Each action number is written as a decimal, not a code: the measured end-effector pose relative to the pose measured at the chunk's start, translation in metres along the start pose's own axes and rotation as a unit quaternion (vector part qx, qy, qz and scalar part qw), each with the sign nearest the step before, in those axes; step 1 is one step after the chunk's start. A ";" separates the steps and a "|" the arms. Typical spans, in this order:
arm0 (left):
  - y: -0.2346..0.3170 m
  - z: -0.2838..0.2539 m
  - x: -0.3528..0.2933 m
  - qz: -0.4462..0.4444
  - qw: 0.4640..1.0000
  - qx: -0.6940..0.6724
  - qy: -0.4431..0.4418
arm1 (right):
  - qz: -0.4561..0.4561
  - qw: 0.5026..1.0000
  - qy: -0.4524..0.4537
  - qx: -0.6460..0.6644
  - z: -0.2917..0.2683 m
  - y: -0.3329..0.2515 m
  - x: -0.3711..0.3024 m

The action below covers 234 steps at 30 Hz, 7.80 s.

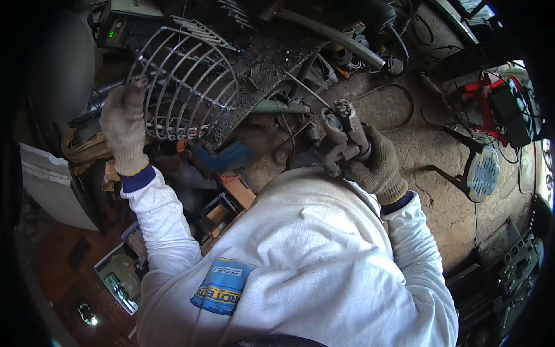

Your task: The person uses a hammer to shape a metal cage-like structure and then welds parts of the frame together using a welding torch.

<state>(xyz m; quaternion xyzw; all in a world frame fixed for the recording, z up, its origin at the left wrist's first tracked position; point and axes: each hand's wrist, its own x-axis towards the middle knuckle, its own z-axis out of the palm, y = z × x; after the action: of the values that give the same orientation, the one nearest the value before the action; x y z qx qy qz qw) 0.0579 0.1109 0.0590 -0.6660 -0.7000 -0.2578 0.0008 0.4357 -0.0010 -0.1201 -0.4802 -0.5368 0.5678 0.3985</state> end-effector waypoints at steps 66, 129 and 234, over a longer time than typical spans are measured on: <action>-0.023 0.024 0.041 -0.048 0.990 0.103 0.085 | -0.019 0.999 -0.026 -0.038 0.081 0.017 0.043; -0.059 0.023 0.062 0.013 0.995 0.075 0.058 | 0.004 0.999 -0.026 -0.034 0.081 0.006 0.054; -0.097 0.041 0.082 0.073 0.980 -0.174 0.056 | 0.057 0.996 -0.016 0.067 0.123 0.012 0.054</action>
<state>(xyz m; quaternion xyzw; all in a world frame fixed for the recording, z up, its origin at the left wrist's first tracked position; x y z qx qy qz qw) -0.0279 0.2045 0.0167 -0.6897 -0.5927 -0.4120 -0.0575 0.3046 0.0221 -0.1435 -0.4734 -0.4755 0.6317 0.3884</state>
